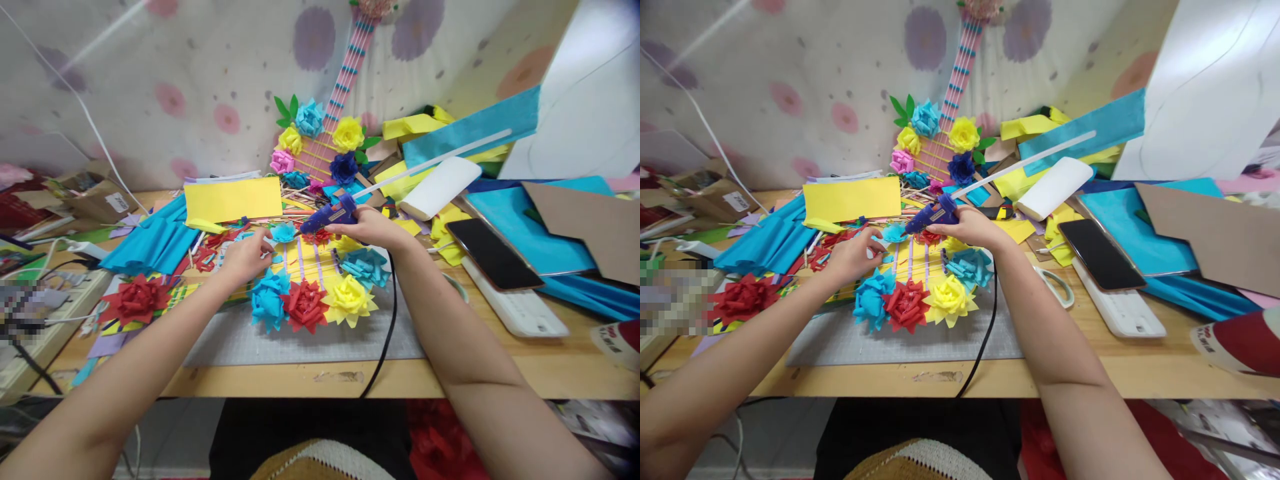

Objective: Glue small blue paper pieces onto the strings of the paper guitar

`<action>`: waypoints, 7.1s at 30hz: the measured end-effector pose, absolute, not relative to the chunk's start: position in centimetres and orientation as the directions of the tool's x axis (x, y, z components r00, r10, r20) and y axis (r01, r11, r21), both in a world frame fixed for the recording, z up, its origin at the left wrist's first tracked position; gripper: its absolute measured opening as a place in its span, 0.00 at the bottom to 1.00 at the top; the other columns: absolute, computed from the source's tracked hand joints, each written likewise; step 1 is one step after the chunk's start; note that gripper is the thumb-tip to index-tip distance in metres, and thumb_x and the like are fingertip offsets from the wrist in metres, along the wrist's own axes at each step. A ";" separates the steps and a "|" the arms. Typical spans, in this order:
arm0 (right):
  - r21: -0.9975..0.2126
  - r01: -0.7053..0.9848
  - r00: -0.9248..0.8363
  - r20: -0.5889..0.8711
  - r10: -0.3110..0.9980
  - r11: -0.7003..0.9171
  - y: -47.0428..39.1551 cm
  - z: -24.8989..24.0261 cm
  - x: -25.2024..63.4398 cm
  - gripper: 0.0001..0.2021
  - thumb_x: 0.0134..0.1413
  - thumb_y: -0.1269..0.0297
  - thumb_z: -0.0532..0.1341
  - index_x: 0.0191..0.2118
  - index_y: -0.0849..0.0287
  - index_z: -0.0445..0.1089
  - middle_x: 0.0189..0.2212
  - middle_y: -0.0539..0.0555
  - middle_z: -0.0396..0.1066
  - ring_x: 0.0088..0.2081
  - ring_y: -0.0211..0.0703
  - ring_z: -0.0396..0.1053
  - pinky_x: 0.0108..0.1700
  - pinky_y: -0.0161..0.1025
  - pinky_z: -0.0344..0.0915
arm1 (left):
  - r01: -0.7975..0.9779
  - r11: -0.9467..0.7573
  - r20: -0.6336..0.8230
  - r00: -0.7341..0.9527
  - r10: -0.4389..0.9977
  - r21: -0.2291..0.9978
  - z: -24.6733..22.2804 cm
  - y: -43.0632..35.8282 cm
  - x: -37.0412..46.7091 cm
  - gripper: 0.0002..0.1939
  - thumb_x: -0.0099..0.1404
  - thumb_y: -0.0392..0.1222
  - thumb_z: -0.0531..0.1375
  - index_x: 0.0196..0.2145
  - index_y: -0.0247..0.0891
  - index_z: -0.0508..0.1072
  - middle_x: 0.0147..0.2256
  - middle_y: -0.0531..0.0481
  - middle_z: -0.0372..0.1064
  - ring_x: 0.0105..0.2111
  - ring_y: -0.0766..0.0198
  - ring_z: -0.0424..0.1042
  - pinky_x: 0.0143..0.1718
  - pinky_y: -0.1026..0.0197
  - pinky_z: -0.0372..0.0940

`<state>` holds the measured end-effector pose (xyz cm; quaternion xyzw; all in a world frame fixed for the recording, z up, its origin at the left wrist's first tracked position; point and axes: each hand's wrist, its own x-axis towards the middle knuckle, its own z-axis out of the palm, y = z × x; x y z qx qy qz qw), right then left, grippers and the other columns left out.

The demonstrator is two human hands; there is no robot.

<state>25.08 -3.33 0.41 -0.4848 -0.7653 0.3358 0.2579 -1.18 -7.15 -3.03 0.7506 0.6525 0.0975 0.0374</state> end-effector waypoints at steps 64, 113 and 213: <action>-0.745 0.587 -0.402 0.070 0.913 0.315 -3.7 0.6 24.4 0.22 0.45 0.49 0.62 0.42 0.61 0.73 0.36 0.55 0.74 0.39 0.45 0.70 0.43 0.39 0.64 | 0.198 -0.019 0.026 -0.033 0.999 0.980 -2.5 -8.0 -0.1 0.22 0.43 0.37 0.66 0.38 0.36 0.65 0.34 0.46 0.75 0.38 0.57 0.75 0.41 0.54 0.68; -0.791 0.504 -0.471 0.084 0.878 0.346 -4.0 0.0 23.7 0.20 0.44 0.48 0.62 0.39 0.57 0.73 0.36 0.52 0.75 0.38 0.43 0.72 0.42 0.38 0.67 | -0.064 0.343 -0.348 -0.198 0.916 0.937 -1.6 -7.8 -1.4 0.03 0.48 0.32 0.59 0.25 0.33 0.69 0.28 0.47 0.70 0.34 0.61 0.74 0.31 0.61 0.71; -0.790 0.527 -0.188 0.251 0.949 0.314 -2.5 0.8 28.1 0.19 0.45 0.48 0.61 0.24 0.62 0.69 0.19 0.53 0.66 0.26 0.41 0.65 0.29 0.38 0.62 | 0.366 0.153 -0.138 -0.067 0.988 0.918 -5.0 -5.4 -1.2 0.10 0.43 0.41 0.67 0.25 0.36 0.74 0.20 0.53 0.71 0.18 0.67 0.67 0.23 0.65 0.62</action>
